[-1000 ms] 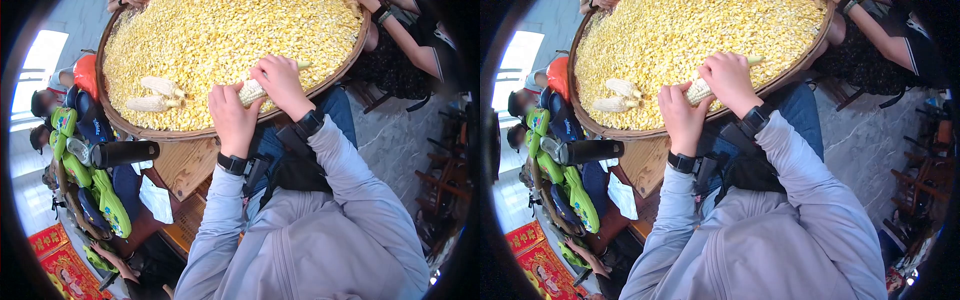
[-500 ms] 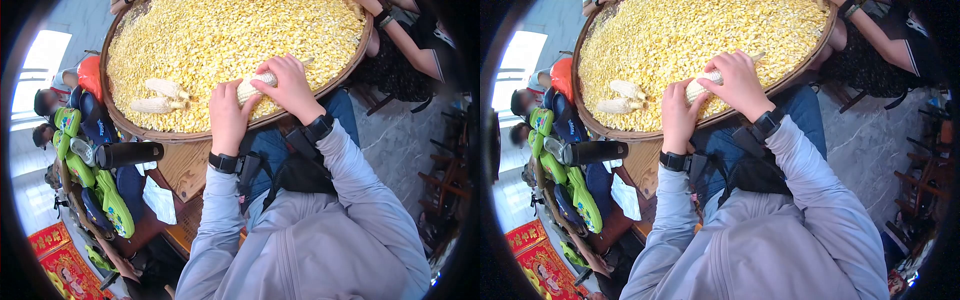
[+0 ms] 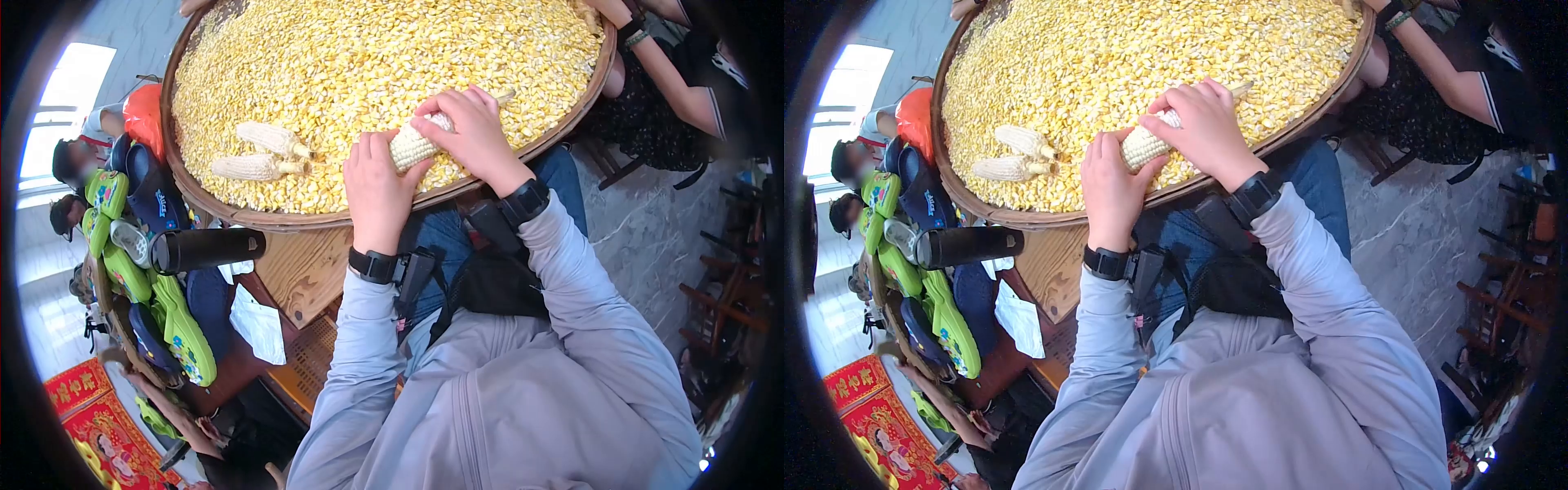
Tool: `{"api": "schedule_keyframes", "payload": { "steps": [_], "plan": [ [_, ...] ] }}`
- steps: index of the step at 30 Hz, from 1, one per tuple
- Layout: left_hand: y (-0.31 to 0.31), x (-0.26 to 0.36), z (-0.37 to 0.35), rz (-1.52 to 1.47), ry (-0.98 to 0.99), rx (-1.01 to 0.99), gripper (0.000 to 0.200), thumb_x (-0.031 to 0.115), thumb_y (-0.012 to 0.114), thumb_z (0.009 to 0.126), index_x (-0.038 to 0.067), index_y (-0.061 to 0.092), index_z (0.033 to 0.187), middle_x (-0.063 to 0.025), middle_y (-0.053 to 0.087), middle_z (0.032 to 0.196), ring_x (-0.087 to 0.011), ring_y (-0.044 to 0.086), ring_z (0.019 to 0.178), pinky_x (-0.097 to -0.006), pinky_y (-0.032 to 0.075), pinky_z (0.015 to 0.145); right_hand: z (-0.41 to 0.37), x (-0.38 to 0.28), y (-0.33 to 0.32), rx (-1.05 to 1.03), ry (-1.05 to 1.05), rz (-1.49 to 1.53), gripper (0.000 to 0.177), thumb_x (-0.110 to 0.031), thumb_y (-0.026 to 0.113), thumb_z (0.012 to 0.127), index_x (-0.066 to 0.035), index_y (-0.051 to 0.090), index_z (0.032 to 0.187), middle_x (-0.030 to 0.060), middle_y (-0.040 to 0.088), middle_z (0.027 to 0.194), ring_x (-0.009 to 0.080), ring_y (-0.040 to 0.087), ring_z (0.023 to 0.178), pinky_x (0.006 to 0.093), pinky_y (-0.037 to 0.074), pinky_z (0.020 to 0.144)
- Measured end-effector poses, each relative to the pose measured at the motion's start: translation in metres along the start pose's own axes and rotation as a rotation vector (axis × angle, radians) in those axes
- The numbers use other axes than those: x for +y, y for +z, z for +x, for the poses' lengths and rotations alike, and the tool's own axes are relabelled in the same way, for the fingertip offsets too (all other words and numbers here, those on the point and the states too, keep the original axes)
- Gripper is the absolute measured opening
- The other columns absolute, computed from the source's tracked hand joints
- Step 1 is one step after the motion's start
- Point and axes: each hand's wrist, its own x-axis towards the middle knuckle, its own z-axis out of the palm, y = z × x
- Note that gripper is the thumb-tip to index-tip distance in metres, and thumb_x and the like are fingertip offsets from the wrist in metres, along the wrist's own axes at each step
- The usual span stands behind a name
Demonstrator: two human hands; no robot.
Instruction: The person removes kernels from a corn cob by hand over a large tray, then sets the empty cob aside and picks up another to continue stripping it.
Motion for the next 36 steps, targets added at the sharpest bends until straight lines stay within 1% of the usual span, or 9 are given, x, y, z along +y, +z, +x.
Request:
{"api": "schedule_keyframes", "payload": {
  "steps": [4,10,13,18,21,28,31,33,36],
  "plan": [
    [0.001,0.001,0.0,0.008,0.013,0.006,0.059,0.031,0.092,0.073,0.005,0.064,0.116,-0.0137,0.064,0.105,-0.0347,0.062,0.101,-0.0457,0.047,0.086,-0.002,0.0,0.0,0.017,-0.027,-0.04,0.031,-0.045,0.071,0.093,-0.014,0.071,0.091,0.0017,0.071,0.096,0.0259,0.063,0.104,0.0467,0.031,0.115],
    [0.001,0.001,0.0,0.009,0.01,0.015,0.059,0.03,0.093,0.072,0.005,0.064,0.116,-0.0138,0.064,0.105,-0.0349,0.061,0.101,-0.0456,0.047,0.086,0.005,-0.001,0.013,0.003,0.141,-0.103,0.032,-0.047,0.072,0.092,-0.015,0.072,0.088,0.002,0.07,0.096,0.0257,0.063,0.104,0.0466,0.031,0.114],
    [0.001,0.001,-0.001,-0.009,-0.006,0.015,0.059,0.03,0.093,0.071,0.005,0.064,0.116,-0.0135,0.063,0.105,-0.0349,0.061,0.101,-0.0457,0.047,0.085,0.004,-0.003,0.009,0.002,0.133,-0.068,0.032,-0.048,0.073,0.091,-0.015,0.073,0.089,0.0025,0.07,0.096,0.0256,0.063,0.105,0.0471,0.031,0.113],
    [0.001,0.001,-0.001,-0.014,-0.015,0.017,0.058,0.029,0.093,0.07,0.005,0.064,0.115,-0.0134,0.063,0.105,-0.0349,0.061,0.101,-0.0457,0.048,0.085,-0.001,-0.006,-0.001,-0.009,-0.003,-0.057,0.032,-0.049,0.074,0.089,-0.017,0.075,0.093,0.0038,0.07,0.096,0.026,0.062,0.109,0.0479,0.03,0.115],
    [-0.001,0.002,0.001,0.004,0.002,0.031,0.056,0.031,0.093,0.072,0.003,0.065,0.111,-0.0147,0.066,0.1,-0.0362,0.064,0.099,-0.0463,0.051,0.085,0.0,-0.006,0.001,-0.014,0.048,-0.043,0.03,-0.047,0.075,0.089,-0.017,0.075,0.091,0.0033,0.07,0.095,0.0265,0.063,0.106,0.0482,0.03,0.115],
    [-0.001,0.003,0.001,0.002,-0.006,0.029,0.057,0.031,0.093,0.072,0.003,0.066,0.113,-0.0143,0.066,0.1,-0.0361,0.064,0.099,-0.0463,0.051,0.085,0.004,-0.005,0.015,0.038,0.11,-0.144,0.027,-0.041,0.073,0.093,-0.015,0.074,0.087,0.0029,0.07,0.092,0.0273,0.063,0.099,0.0481,0.032,0.113],
    [0.0,0.002,0.0,0.003,0.019,0.043,0.059,0.033,0.093,0.072,0.003,0.067,0.115,-0.0138,0.066,0.101,-0.0357,0.064,0.099,-0.0462,0.05,0.085,0.003,-0.003,0.011,0.052,0.101,-0.076,0.028,-0.041,0.072,0.094,-0.014,0.074,0.087,0.0032,0.07,0.092,0.028,0.063,0.099,0.0473,0.033,0.112],
    [0.0,0.003,-0.001,0.033,0.006,0.041,0.059,0.035,0.092,0.073,0.005,0.067,0.116,-0.0129,0.065,0.103,-0.0346,0.063,0.1,-0.0454,0.049,0.085,0.0,-0.003,0.003,0.051,0.028,0.0,0.028,-0.041,0.072,0.094,-0.014,0.074,0.088,0.0036,0.07,0.091,0.028,0.063,0.099,0.0469,0.034,0.112],
    [0.001,0.002,-0.002,0.052,0.026,0.044,0.059,0.036,0.091,0.073,0.006,0.067,0.117,-0.0119,0.065,0.105,-0.0332,0.063,0.102,-0.0445,0.048,0.085,-0.005,-0.007,-0.001,0.068,-0.004,-0.066,0.028,-0.041,0.072,0.093,-0.014,0.074,0.09,0.0042,0.07,0.093,0.0273,0.063,0.1,0.0475,0.034,0.111]
  ]
}}
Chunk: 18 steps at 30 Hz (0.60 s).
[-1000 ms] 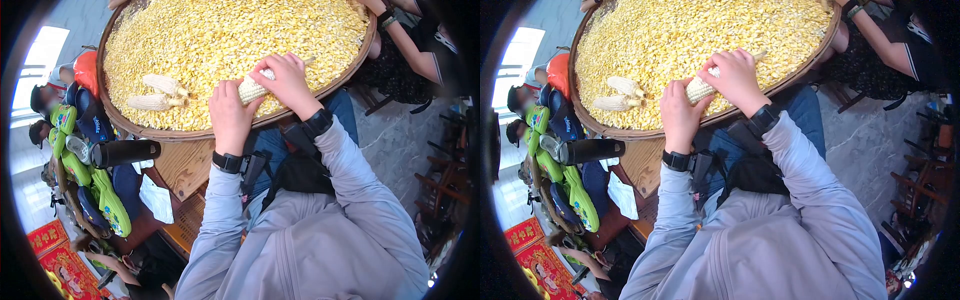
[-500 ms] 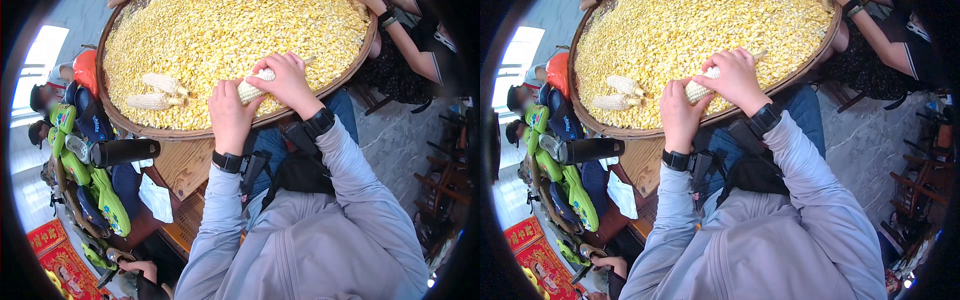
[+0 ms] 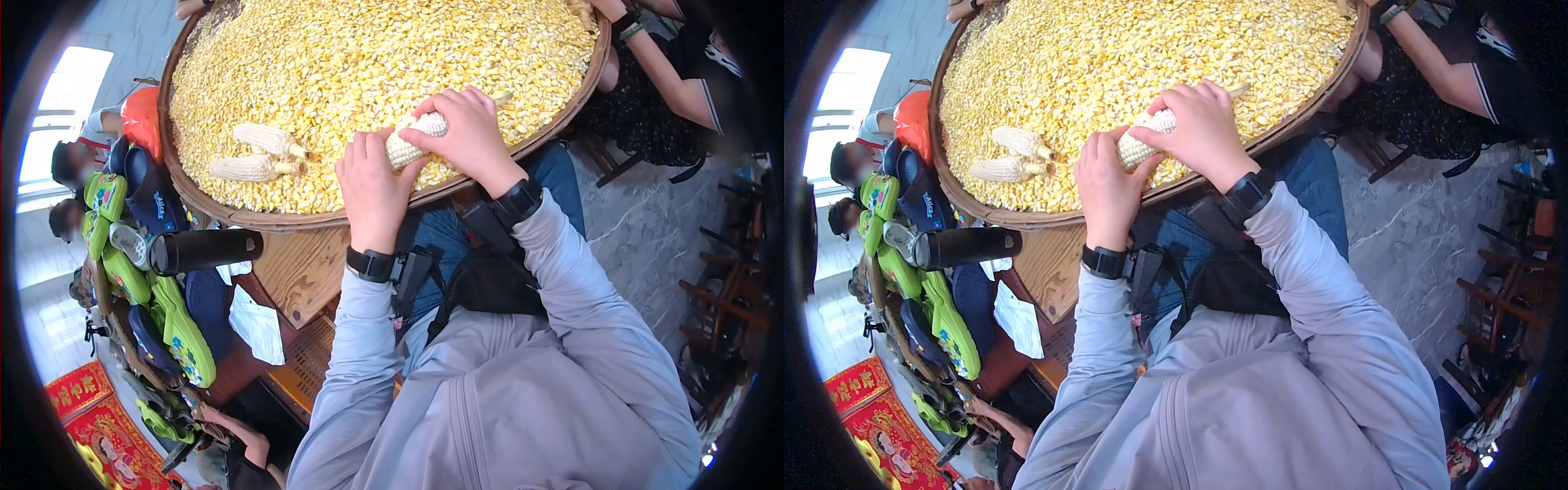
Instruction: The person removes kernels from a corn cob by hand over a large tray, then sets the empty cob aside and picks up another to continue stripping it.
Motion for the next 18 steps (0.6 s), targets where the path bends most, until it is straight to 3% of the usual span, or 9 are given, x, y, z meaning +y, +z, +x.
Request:
{"api": "schedule_keyframes", "payload": {
  "steps": [4,10,13,15,18],
  "plan": [
    [-0.001,0.001,0.0,0.01,-0.002,-0.017,0.059,0.037,0.091,0.074,0.007,0.067,0.118,-0.0114,0.065,0.105,-0.033,0.062,0.103,-0.0447,0.047,0.086,0.004,0.0,0.006,-0.042,0.066,-0.066,0.023,-0.036,0.071,0.094,-0.013,0.073,0.093,0.0047,0.07,0.094,0.0276,0.063,0.1,0.0474,0.035,0.111],
    [-0.003,0.002,-0.002,0.04,0.018,0.016,0.059,0.037,0.088,0.079,0.007,0.066,0.125,-0.0114,0.064,0.108,-0.0338,0.061,0.105,-0.0454,0.044,0.089,0.004,-0.004,0.001,0.121,0.139,0.239,0.013,-0.024,0.066,0.097,-0.013,0.073,0.097,0.0048,0.068,0.099,0.029,0.062,0.101,0.0451,0.037,0.109],
    [-0.003,0.002,-0.003,0.032,0.013,0.059,0.056,0.037,0.083,0.085,0.009,0.066,0.129,-0.0108,0.065,0.108,-0.0327,0.062,0.104,-0.045,0.044,0.09,-0.001,-0.005,-0.007,0.201,0.061,0.179,0.012,-0.023,0.067,0.097,-0.013,0.073,0.099,0.0038,0.068,0.102,0.0272,0.062,0.104,0.0458,0.037,0.107],
    [-0.002,0.002,-0.003,-0.007,-0.025,-0.041,0.051,0.038,0.08,0.089,0.011,0.066,0.13,-0.0096,0.067,0.107,-0.0314,0.062,0.104,-0.0449,0.044,0.09,-0.004,0.001,-0.006,0.13,-0.066,0.007,0.013,-0.024,0.066,0.098,-0.014,0.073,0.1,0.002,0.068,0.103,0.0257,0.062,0.108,0.0468,0.037,0.105],
    [-0.002,0.0,-0.002,0.006,0.011,-0.03,0.047,0.039,0.077,0.091,0.014,0.067,0.129,-0.0088,0.068,0.107,-0.0299,0.063,0.104,-0.0445,0.043,0.09,-0.004,0.005,-0.004,0.099,-0.045,0.028,0.014,-0.026,0.067,0.098,-0.014,0.073,0.099,0.0009,0.069,0.103,0.0252,0.061,0.11,0.0468,0.037,0.104]
  ]
}}
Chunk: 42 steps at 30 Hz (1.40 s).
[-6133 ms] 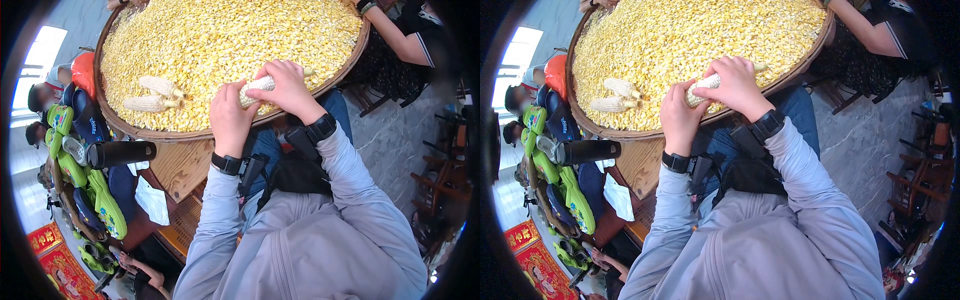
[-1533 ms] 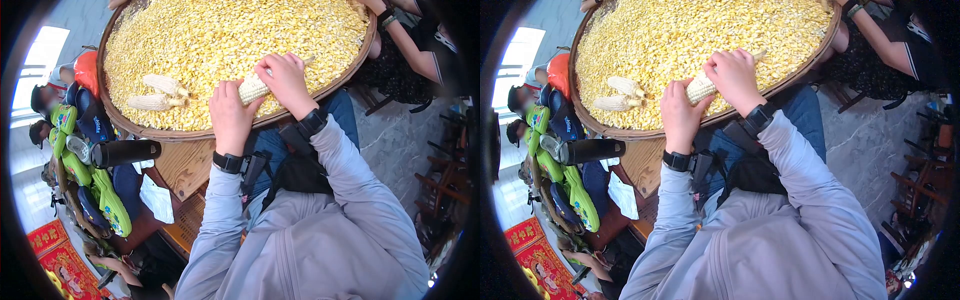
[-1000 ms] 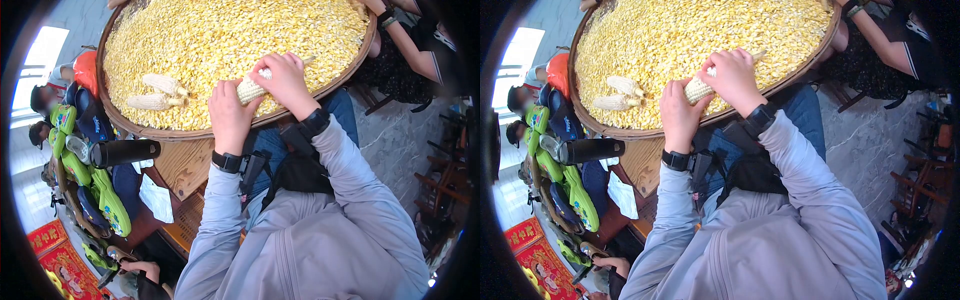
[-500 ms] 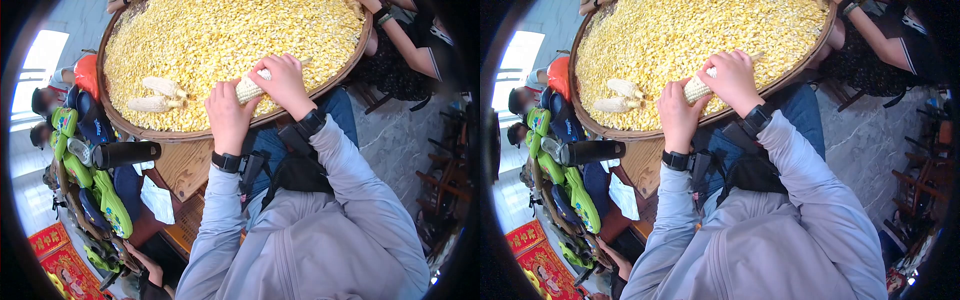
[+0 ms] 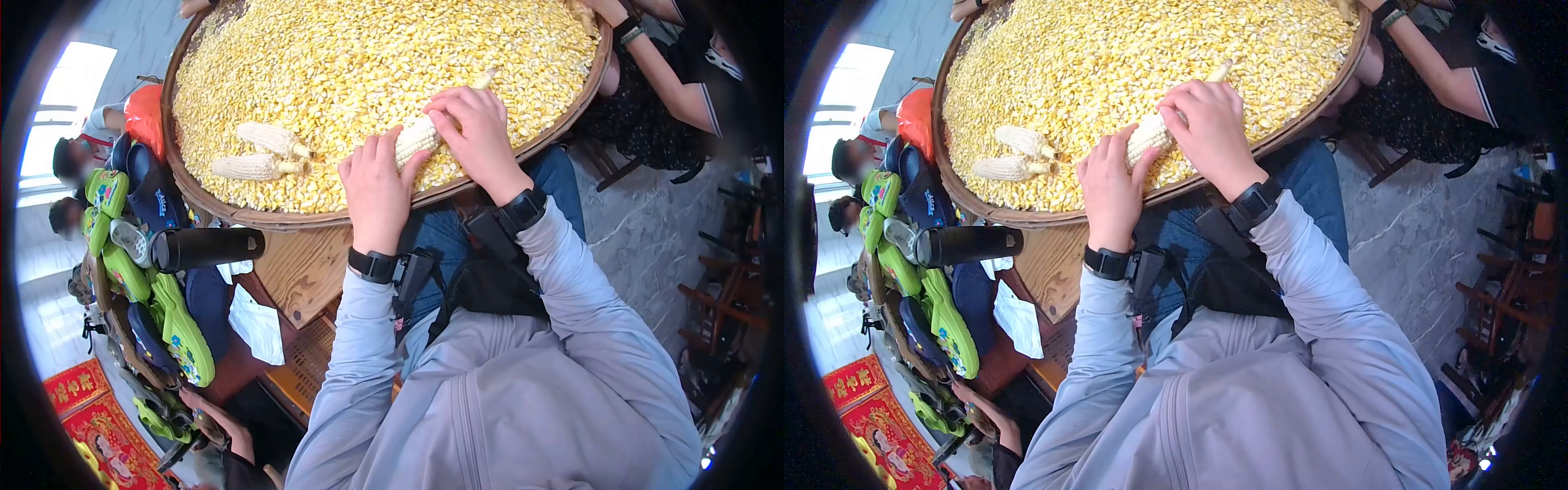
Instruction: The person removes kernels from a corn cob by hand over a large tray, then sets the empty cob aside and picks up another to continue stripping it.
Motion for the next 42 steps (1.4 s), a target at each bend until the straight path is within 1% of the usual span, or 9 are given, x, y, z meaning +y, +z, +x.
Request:
{"api": "schedule_keyframes", "payload": {
  "steps": [6,9,19,22,25,27,36,39,42],
  "plan": [
    [-0.005,0.002,0.001,-0.019,0.053,0.036,0.051,0.04,0.084,0.082,0.014,0.069,0.124,-0.0074,0.066,0.106,-0.0292,0.062,0.103,-0.0433,0.043,0.088,0.005,0.002,-0.006,-0.146,0.227,0.043,0.026,-0.043,0.075,0.092,-0.017,0.075,0.092,0.0007,0.069,0.101,0.0248,0.059,0.11,0.0458,0.035,0.101],
    [-0.004,0.002,0.001,-0.033,0.044,0.042,0.053,0.039,0.086,0.078,0.014,0.069,0.122,-0.0067,0.066,0.105,-0.0294,0.061,0.102,-0.043,0.043,0.087,0.0,-0.003,-0.005,-0.129,0.148,-0.044,0.03,-0.049,0.076,0.089,-0.019,0.075,0.089,0.0004,0.07,0.098,0.0255,0.058,0.11,0.0467,0.034,0.099],
    [-0.003,0.001,0.0,-0.051,0.072,0.039,0.054,0.034,0.088,0.076,0.013,0.068,0.122,-0.0072,0.063,0.104,-0.028,0.06,0.102,-0.0425,0.043,0.087,0.005,0.001,0.004,-0.199,0.28,-0.109,0.028,-0.042,0.066,0.098,-0.016,0.074,0.089,-0.0009,0.069,0.099,0.0272,0.054,0.108,0.0507,0.035,0.089],
    [-0.004,0.001,-0.001,-0.076,0.054,0.047,0.055,0.034,0.088,0.076,0.012,0.068,0.122,-0.0074,0.063,0.104,-0.0283,0.06,0.101,-0.0426,0.043,0.087,0.003,0.003,-0.001,-0.202,0.259,-0.009,0.029,-0.046,0.07,0.093,-0.018,0.075,0.09,-0.0002,0.069,0.101,0.0273,0.054,0.111,0.0516,0.036,0.092],
    [-0.003,0.001,0.0,-0.08,0.06,0.051,0.054,0.034,0.088,0.075,0.012,0.068,0.121,-0.0074,0.063,0.103,-0.0283,0.06,0.101,-0.0427,0.043,0.086,0.0,0.0,-0.009,-0.226,0.145,-0.043,0.03,-0.048,0.076,0.089,-0.019,0.078,0.098,-0.0017,0.068,0.101,0.0247,0.053,0.11,0.0443,0.038,0.098],
    [-0.002,0.0,0.0,-0.086,0.062,0.055,0.054,0.033,0.089,0.075,0.012,0.068,0.12,-0.0076,0.063,0.103,-0.0284,0.06,0.101,-0.0428,0.043,0.086,0.002,0.003,-0.007,-0.291,0.234,0.036,0.037,-0.058,0.078,0.083,-0.023,0.077,0.094,0.0016,0.068,0.106,0.0287,0.053,0.118,0.0537,0.035,0.102],
    [-0.003,0.003,0.0,-0.051,0.063,0.058,0.055,0.037,0.091,0.072,0.012,0.072,0.117,-0.0078,0.066,0.102,-0.0308,0.062,0.098,-0.0438,0.045,0.084,0.005,-0.005,0.007,-0.216,0.307,-0.151,0.034,-0.055,0.076,0.086,-0.021,0.076,0.088,-0.0007,0.069,0.1,0.0266,0.054,0.11,0.0514,0.035,0.09],
    [-0.002,0.002,-0.001,-0.078,0.054,0.075,0.056,0.037,0.092,0.07,0.012,0.072,0.116,-0.0078,0.066,0.102,-0.0307,0.062,0.098,-0.0438,0.046,0.084,0.006,-0.008,0.004,-0.247,0.321,-0.146,0.028,-0.045,0.075,0.091,-0.017,0.075,0.092,-0.0046,0.067,0.096,0.0236,0.053,0.109,0.0469,0.034,0.089],
    [-0.001,0.001,-0.001,-0.105,0.048,0.064,0.057,0.031,0.092,0.07,0.012,0.069,0.118,-0.0077,0.063,0.102,-0.0298,0.06,0.1,-0.0432,0.044,0.086,0.008,-0.006,-0.008,-0.31,0.32,-0.01,0.031,-0.048,0.078,0.087,-0.018,0.076,0.093,-0.003,0.067,0.099,0.0247,0.052,0.111,0.0475,0.036,0.093]
  ]
}}
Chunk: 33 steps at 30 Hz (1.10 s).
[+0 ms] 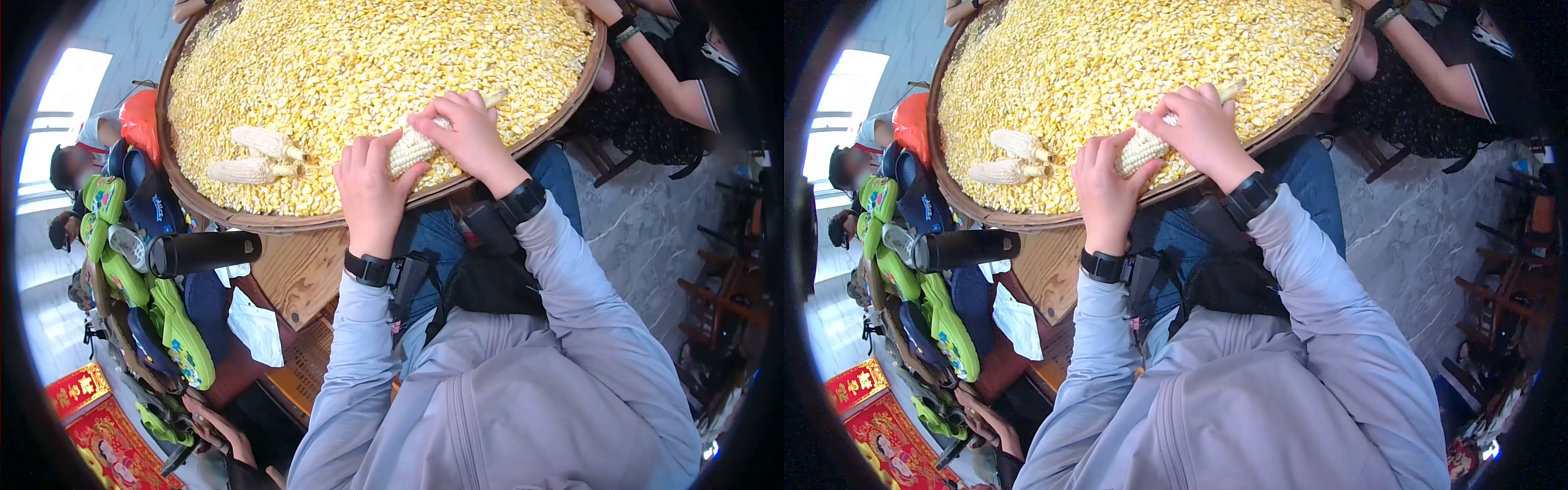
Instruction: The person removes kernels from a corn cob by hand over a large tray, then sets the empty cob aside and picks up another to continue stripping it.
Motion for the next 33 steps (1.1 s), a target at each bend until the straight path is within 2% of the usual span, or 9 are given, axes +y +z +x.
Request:
{"api": "schedule_keyframes", "payload": {
  "steps": [3,7,9,10,16,18,28,30,33],
  "plan": [
    [-0.001,0.002,0.001,0.008,-0.01,0.025,0.055,0.032,0.093,0.069,0.011,0.072,0.115,-0.0078,0.066,0.1,-0.0309,0.061,0.097,-0.0435,0.046,0.084,-0.007,0.002,-0.001,0.042,-0.147,-0.01,0.037,-0.053,0.082,0.081,-0.019,0.076,0.096,-0.0009,0.067,0.104,0.0269,0.052,0.114,0.0472,0.036,0.1],
    [0.0,0.0,0.001,0.019,-0.011,0.032,0.056,0.031,0.094,0.068,0.011,0.072,0.115,-0.0078,0.066,0.1,-0.0311,0.061,0.097,-0.0436,0.047,0.084,-0.004,0.002,-0.001,-0.018,-0.091,-0.026,0.043,-0.056,0.085,0.076,-0.021,0.077,0.099,0.0007,0.067,0.108,0.0283,0.052,0.116,0.0462,0.035,0.105],
    [-0.001,0.0,0.0,-0.005,-0.04,-0.022,0.057,0.028,0.093,0.068,0.012,0.069,0.117,-0.0082,0.063,0.103,-0.0306,0.06,0.101,-0.0441,0.044,0.087,-0.002,0.003,0.001,-0.019,-0.061,0.001,0.042,-0.059,0.083,0.075,-0.022,0.076,0.094,0.0006,0.068,0.112,0.0284,0.053,0.12,0.0547,0.036,0.1],
    [0.0,-0.001,0.0,-0.005,-0.04,-0.022,0.057,0.028,0.093,0.068,0.012,0.069,0.117,-0.0082,0.063,0.103,-0.0306,0.06,0.101,-0.0441,0.044,0.087,-0.003,0.002,0.002,-0.019,-0.061,0.001,0.042,-0.059,0.083,0.075,-0.022,0.076,0.094,0.0006,0.068,0.112,0.0284,0.053,0.12,0.0547,0.036,0.1],
    [0.002,0.004,-0.001,0.0,-0.042,-0.022,0.059,0.029,0.094,0.065,0.011,0.069,0.115,-0.0083,0.063,0.103,-0.0309,0.06,0.1,-0.0447,0.044,0.087,0.0,-0.006,0.015,0.107,0.035,-0.146,0.031,-0.049,0.07,0.093,-0.018,0.076,0.092,0.0003,0.069,0.103,0.0286,0.055,0.111,0.0549,0.036,0.092],
    [0.002,0.003,-0.003,-0.015,-0.052,-0.005,0.06,0.028,0.095,0.065,0.011,0.069,0.117,-0.0078,0.063,0.102,-0.0307,0.06,0.1,-0.0447,0.045,0.087,0.001,-0.002,0.015,0.114,-0.024,-0.126,0.022,-0.038,0.067,0.098,-0.019,0.076,0.092,-0.0042,0.066,0.096,0.0256,0.054,0.105,0.0481,0.036,0.088],
    [0.0,0.005,0.0,0.075,0.002,0.044,0.048,0.031,0.088,0.079,0.014,0.07,0.121,-0.0066,0.07,0.114,-0.0288,0.063,0.109,-0.0409,0.045,0.091,-0.003,0.017,0.0,0.029,-0.207,0.15,0.023,-0.031,0.068,0.099,-0.013,0.075,0.111,0.0044,0.067,0.103,0.028,0.056,0.113,0.0426,0.043,0.1],
    [0.002,0.003,-0.001,0.021,-0.014,0.025,0.048,0.03,0.086,0.081,0.015,0.069,0.123,-0.0058,0.069,0.114,-0.028,0.063,0.109,-0.0414,0.045,0.092,-0.003,0.017,0.0,-0.004,-0.174,0.132,0.025,-0.039,0.066,0.098,-0.018,0.074,0.108,-0.0008,0.069,0.11,0.0267,0.056,0.115,0.0536,0.039,0.097],
    [0.001,0.002,0.0,0.035,0.063,-0.007,0.052,0.029,0.085,0.082,0.016,0.068,0.13,-0.0059,0.068,0.117,-0.0279,0.062,0.109,-0.0423,0.045,0.092,-0.005,0.013,0.0,-0.006,-0.149,0.087,0.024,-0.038,0.067,0.098,-0.018,0.074,0.107,-0.0002,0.069,0.112,0.0276,0.056,0.115,0.0513,0.041,0.099]
  ]
}}
